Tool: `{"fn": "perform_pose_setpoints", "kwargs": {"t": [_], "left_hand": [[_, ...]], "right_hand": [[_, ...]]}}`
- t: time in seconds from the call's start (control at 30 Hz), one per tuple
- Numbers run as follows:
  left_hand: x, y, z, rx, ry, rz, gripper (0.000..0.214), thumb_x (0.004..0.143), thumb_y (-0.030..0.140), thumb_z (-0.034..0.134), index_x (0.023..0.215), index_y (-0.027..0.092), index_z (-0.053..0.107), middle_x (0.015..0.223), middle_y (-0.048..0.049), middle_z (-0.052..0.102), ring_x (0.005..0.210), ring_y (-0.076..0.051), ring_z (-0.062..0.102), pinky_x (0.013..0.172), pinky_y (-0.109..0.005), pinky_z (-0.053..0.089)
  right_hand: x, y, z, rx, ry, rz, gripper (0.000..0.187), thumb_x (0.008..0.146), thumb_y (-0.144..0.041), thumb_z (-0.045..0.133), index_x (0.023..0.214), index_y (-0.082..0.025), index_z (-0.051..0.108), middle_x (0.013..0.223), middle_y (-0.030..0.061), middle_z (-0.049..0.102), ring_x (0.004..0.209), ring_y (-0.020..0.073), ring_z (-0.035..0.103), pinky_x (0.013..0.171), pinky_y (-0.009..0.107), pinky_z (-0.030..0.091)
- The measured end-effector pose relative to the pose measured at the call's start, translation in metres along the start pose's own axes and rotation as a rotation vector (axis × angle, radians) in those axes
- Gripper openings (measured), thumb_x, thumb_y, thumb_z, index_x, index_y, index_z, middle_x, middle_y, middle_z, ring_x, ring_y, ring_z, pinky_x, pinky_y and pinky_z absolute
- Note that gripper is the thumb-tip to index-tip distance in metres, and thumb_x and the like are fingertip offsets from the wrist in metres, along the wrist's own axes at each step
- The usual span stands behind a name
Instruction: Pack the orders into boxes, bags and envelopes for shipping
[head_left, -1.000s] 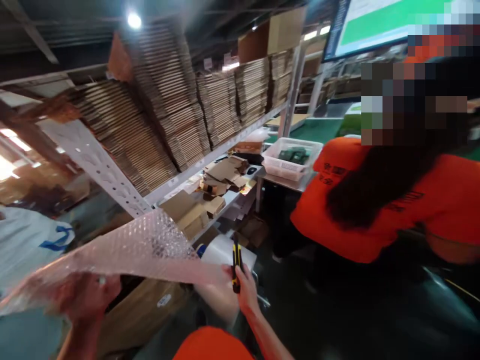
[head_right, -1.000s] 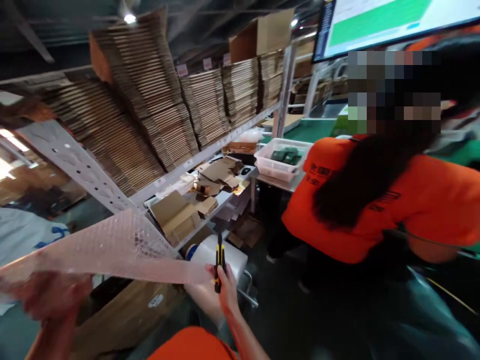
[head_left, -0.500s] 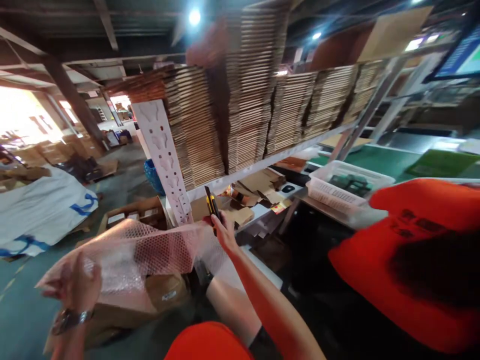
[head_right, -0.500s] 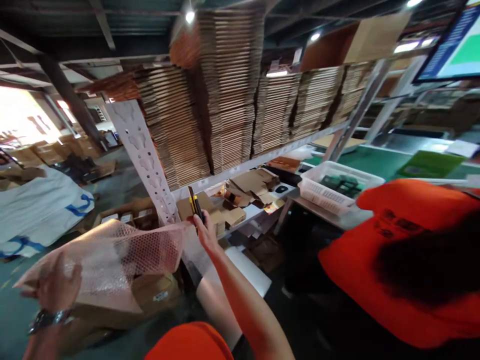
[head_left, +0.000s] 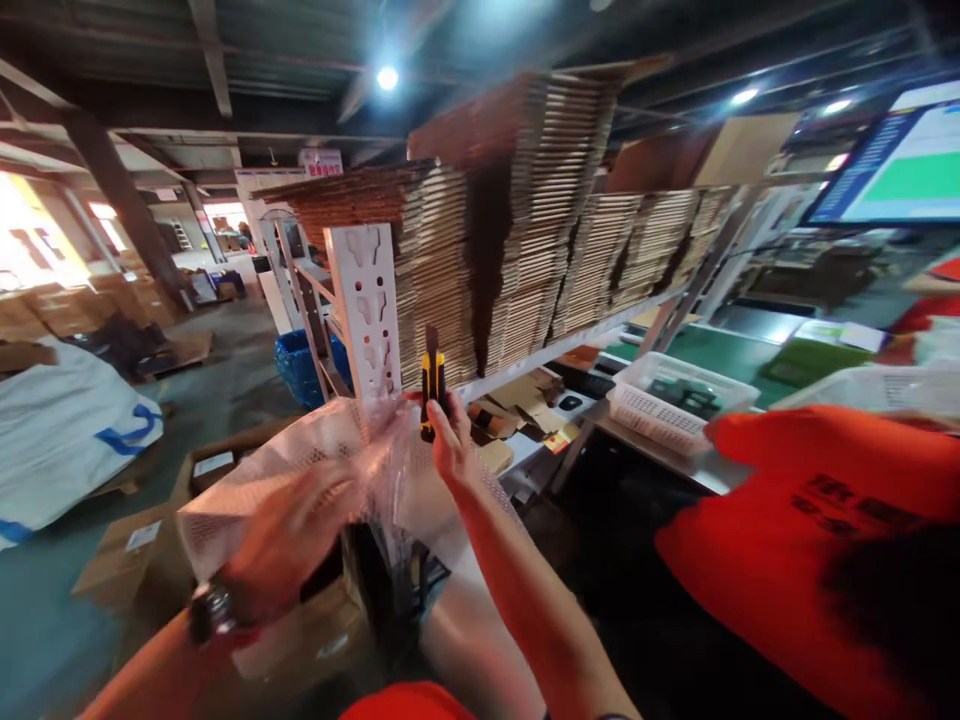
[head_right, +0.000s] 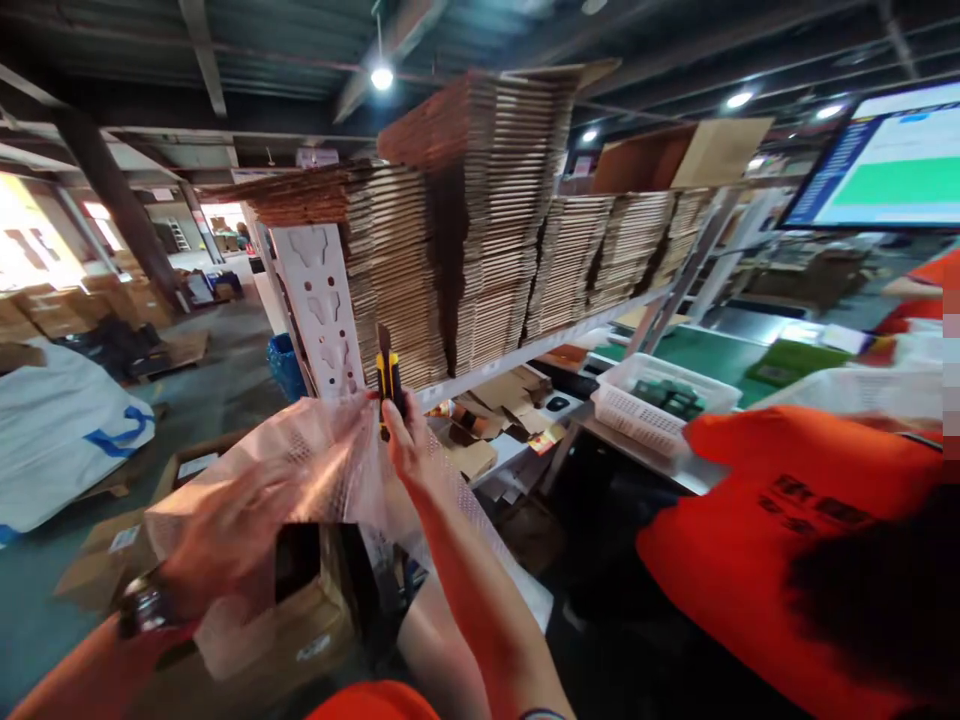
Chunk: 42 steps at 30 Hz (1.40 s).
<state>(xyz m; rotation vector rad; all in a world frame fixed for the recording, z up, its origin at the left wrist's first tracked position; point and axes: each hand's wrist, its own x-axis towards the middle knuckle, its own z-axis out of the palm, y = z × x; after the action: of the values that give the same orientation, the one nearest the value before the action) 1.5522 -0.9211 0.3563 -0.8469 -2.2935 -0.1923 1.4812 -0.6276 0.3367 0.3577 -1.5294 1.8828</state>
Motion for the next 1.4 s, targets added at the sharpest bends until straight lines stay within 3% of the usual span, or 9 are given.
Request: {"fn": "perform_pose_setpoints", "kwargs": {"t": [0.1,0.23,0.37,0.5,0.67,0.87,1.0,1.2,1.4], "left_hand": [[0.068,0.013,0.045,0.049,-0.084,0.450,0.054,0.113,0.026,0.052,0.166,0.026,0.056,0.161,-0.0110,0.069,0.149,-0.026,0.066,0.132,-0.050,0.050],[0.115,-0.008,0.070,0.213,-0.108,0.627,0.057,0.112,0.042,0.061,0.164,0.020,0.059,0.173,-0.0146,0.057,0.162,-0.032,0.052,0.136,-0.055,0.042],[0.115,-0.028,0.061,0.201,-0.141,0.699,0.074,0.108,0.061,0.064,0.168,0.019,0.056,0.169,-0.0172,0.062,0.159,-0.033,0.055,0.142,-0.060,0.029],[0.120,-0.028,0.051,0.195,-0.060,0.793,0.051,0.112,0.032,0.063,0.161,0.020,0.061,0.134,-0.0129,0.082,0.134,-0.029,0.071,0.142,-0.071,0.021],[0.147,-0.027,0.050,0.228,-0.021,0.884,0.031,0.104,0.010,0.065,0.130,0.020,0.078,0.093,-0.0042,0.080,0.109,-0.025,0.076,0.141,-0.076,0.024],[0.184,-0.018,0.036,0.299,-0.081,0.943,0.062,0.080,0.040,0.101,0.135,0.024,0.077,0.164,-0.0175,0.063,0.162,-0.041,0.049,0.141,-0.076,0.021],[0.211,0.006,0.033,0.351,-0.270,1.038,0.061,0.079,0.031,0.099,0.136,0.023,0.079,0.174,-0.0163,0.055,0.171,-0.037,0.038,0.144,-0.064,0.024],[0.240,0.016,0.050,0.433,-0.479,1.001,0.077,0.070,0.045,0.103,0.141,0.029,0.080,0.178,-0.0173,0.050,0.175,-0.047,0.023,0.138,-0.076,0.018],[0.242,0.013,0.059,0.286,-0.524,1.047,0.107,0.063,0.053,0.105,0.161,0.039,0.064,0.189,-0.0104,0.033,0.176,-0.048,0.015,0.138,-0.076,0.014]], "right_hand": [[0.010,0.008,0.008,0.036,0.025,0.010,0.031,0.097,-0.058,0.068,0.107,-0.028,0.070,0.094,0.0017,0.077,0.082,0.0209,0.069,0.079,0.035,0.058],[0.011,0.008,-0.003,0.157,0.055,0.039,0.032,0.095,-0.057,0.073,0.106,-0.028,0.070,0.092,0.0021,0.078,0.082,0.0214,0.074,0.077,0.035,0.059],[-0.033,0.005,-0.022,0.162,0.164,0.021,0.032,0.098,-0.054,0.074,0.114,-0.028,0.070,0.101,0.0042,0.082,0.085,0.0203,0.076,0.079,0.035,0.060],[-0.074,0.020,-0.014,0.005,0.280,-0.012,0.028,0.103,-0.053,0.068,0.113,-0.027,0.068,0.093,0.0017,0.080,0.065,0.0150,0.059,0.061,0.029,0.048],[-0.031,0.036,0.004,-0.012,0.298,0.019,0.030,0.096,-0.056,0.069,0.102,-0.026,0.067,0.081,-0.0010,0.068,0.067,0.0164,0.055,0.060,0.029,0.045],[0.011,0.049,0.006,0.124,0.318,0.025,0.031,0.087,-0.054,0.073,0.101,-0.026,0.069,0.088,-0.0023,0.066,0.075,0.0156,0.059,0.069,0.028,0.051],[0.003,0.055,0.006,0.255,0.357,0.098,0.033,0.087,-0.055,0.074,0.102,-0.027,0.065,0.081,-0.0043,0.066,0.064,0.0135,0.059,0.058,0.026,0.046],[-0.085,0.063,0.002,0.174,0.591,0.139,0.040,0.099,-0.064,0.067,0.112,-0.027,0.062,0.096,0.0035,0.079,0.077,0.0192,0.077,0.059,0.027,0.051],[-0.187,0.106,0.036,0.129,0.463,0.257,0.053,0.105,-0.062,0.062,0.146,-0.029,0.060,0.103,0.0064,0.081,0.074,0.0232,0.080,0.070,0.039,0.067]]}}
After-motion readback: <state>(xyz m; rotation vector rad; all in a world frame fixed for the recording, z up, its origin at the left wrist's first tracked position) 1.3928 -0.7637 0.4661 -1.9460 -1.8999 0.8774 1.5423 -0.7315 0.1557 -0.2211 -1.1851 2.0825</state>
